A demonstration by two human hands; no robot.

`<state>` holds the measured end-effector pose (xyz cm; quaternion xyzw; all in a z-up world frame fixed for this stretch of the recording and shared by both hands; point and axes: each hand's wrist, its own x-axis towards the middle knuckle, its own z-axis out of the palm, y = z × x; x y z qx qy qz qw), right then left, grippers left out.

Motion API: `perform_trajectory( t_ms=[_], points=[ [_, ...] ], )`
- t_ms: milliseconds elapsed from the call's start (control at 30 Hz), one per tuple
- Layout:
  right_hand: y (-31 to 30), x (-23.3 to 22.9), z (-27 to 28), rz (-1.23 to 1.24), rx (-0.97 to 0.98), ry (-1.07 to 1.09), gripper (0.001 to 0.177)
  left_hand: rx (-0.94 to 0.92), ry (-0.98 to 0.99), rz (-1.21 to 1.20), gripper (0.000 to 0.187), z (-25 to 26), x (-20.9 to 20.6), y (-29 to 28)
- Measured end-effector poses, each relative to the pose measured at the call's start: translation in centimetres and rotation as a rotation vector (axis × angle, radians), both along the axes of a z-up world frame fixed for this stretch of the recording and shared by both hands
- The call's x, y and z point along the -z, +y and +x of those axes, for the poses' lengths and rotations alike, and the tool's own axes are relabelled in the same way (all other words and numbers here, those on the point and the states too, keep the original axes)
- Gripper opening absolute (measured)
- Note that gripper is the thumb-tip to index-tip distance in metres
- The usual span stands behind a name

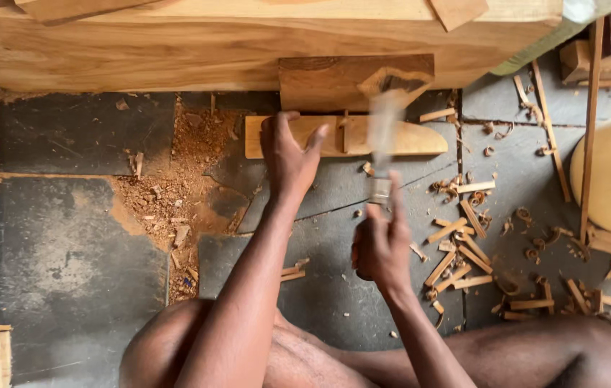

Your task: The person sits on the floor and uses a chisel to carve a small piece of wood held against a larger wooden block. They repeatedly strike the chisel to remove wood shavings, occasionally pausing to clear debris from the work area.

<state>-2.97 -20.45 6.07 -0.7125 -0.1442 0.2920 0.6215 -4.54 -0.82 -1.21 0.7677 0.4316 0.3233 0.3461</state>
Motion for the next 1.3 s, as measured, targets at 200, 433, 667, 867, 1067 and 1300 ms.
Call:
perform_trajectory(
  t_ms=[200, 433, 667, 867, 1067, 1300],
  points=[
    [-5.7, -3.0, 0.3, 0.029, 0.2, 0.077, 0.07, 0.032, 0.009, 0.064, 0.051, 3.3, -1.7, -2.2],
    [-7.9, -0.8, -0.2, -0.104, 0.173, 0.135, 0.071, 0.103, 0.098, 0.014, 0.008, 5.3, 0.7, -2.5],
    [-7.2, -1.2, 0.3, -0.114, 0.07, 0.116, 0.072, 0.116, 0.104, -0.067, 0.012, 4.8, -0.8, -1.9],
    [-7.3, -0.8, 0.4, -0.112, 0.02, 0.099, 0.073, 0.162, 0.215, -0.172, 0.014, 4.6, -2.1, -1.5],
    [-7.5, -0.7, 0.6, -0.091, -0.003, 0.108, 0.073, 0.319, 0.33, -0.172, 0.045, 2.7, -3.0, -0.9],
    [-7.8, -0.8, 0.6, -0.133, -0.001, 0.118, 0.073, 0.418, 0.268, 0.301, 0.096, 0.1, -0.1, -0.8]
  ],
)
